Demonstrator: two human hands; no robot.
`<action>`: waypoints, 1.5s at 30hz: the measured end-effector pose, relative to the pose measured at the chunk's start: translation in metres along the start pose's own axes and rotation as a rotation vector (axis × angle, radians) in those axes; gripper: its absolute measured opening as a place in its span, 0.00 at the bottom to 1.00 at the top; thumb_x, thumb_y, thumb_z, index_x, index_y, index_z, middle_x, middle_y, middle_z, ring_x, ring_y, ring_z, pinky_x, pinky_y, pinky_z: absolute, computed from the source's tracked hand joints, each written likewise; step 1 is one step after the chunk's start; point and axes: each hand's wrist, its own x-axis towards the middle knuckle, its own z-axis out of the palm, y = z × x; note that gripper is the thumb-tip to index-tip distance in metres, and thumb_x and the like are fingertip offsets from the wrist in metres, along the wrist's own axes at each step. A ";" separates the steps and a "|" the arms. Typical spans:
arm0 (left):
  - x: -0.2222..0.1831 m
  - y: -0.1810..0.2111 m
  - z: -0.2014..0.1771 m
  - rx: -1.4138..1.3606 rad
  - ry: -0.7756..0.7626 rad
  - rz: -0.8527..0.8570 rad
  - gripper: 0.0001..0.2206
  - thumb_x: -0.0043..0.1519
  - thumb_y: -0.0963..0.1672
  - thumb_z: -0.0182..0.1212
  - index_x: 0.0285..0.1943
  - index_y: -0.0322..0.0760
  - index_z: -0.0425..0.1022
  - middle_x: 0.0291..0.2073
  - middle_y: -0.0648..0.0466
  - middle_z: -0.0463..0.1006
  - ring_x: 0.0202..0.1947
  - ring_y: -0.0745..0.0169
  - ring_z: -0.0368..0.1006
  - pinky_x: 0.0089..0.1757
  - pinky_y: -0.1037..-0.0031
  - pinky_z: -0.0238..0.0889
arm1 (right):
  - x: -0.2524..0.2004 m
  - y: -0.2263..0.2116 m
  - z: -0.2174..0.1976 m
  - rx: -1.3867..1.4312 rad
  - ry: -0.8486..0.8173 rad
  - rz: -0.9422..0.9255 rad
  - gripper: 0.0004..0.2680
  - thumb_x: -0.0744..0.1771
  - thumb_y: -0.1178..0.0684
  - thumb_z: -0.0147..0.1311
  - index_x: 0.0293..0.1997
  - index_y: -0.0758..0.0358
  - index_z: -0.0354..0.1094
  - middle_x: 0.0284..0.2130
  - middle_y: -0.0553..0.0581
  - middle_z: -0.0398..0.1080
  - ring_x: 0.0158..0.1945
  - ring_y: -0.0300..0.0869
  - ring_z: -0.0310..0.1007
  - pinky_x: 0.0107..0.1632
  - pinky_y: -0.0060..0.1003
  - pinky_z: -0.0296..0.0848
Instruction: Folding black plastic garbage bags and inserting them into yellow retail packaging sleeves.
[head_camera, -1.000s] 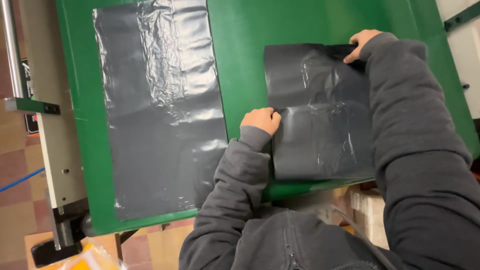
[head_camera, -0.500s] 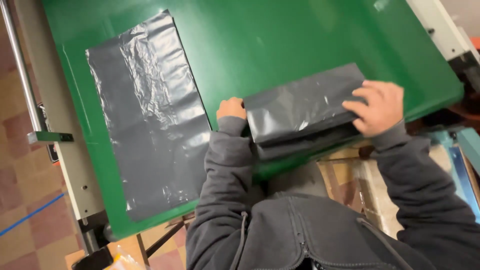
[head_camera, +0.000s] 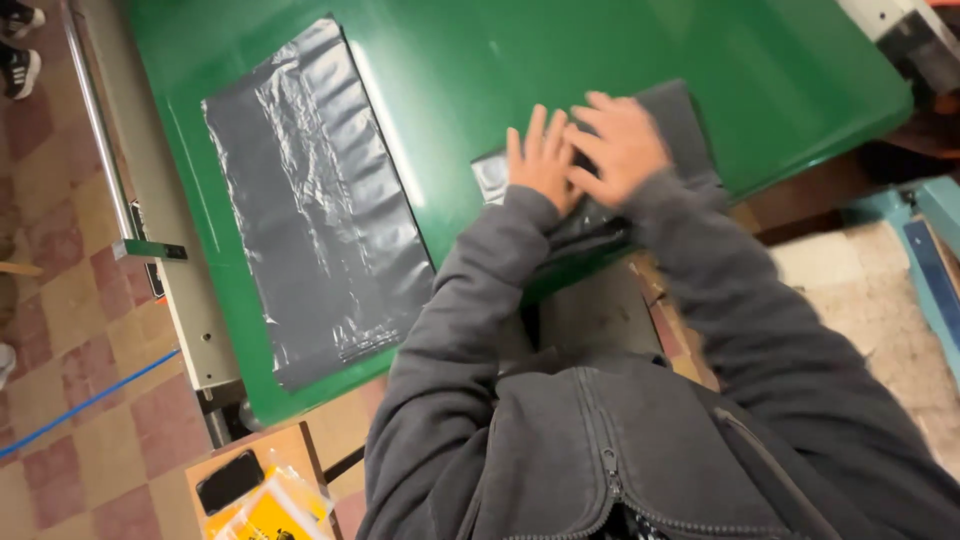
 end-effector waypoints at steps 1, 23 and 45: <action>-0.007 0.005 0.019 0.007 0.011 0.083 0.30 0.57 0.56 0.63 0.66 0.44 0.67 0.71 0.49 0.60 0.75 0.41 0.47 0.63 0.36 0.45 | -0.001 0.008 0.033 0.002 -0.010 0.015 0.19 0.66 0.40 0.60 0.55 0.64 0.69 0.62 0.65 0.67 0.71 0.61 0.59 0.71 0.60 0.56; -0.006 -0.047 0.100 -1.224 -0.802 0.192 0.23 0.69 0.57 0.43 0.46 0.40 0.76 0.37 0.49 0.83 0.38 0.58 0.78 0.42 0.70 0.69 | -0.121 -0.058 -0.008 0.613 -0.290 0.147 0.24 0.56 0.69 0.49 0.60 0.66 0.69 0.56 0.60 0.73 0.62 0.54 0.71 0.66 0.48 0.67; -0.128 -0.080 -0.074 -0.359 0.015 -0.283 0.34 0.59 0.60 0.56 0.69 0.41 0.65 0.60 0.50 0.73 0.62 0.48 0.69 0.51 0.53 0.66 | -0.078 -0.078 0.024 -0.196 0.074 0.633 0.18 0.64 0.49 0.74 0.47 0.63 0.62 0.31 0.59 0.69 0.31 0.53 0.70 0.40 0.46 0.69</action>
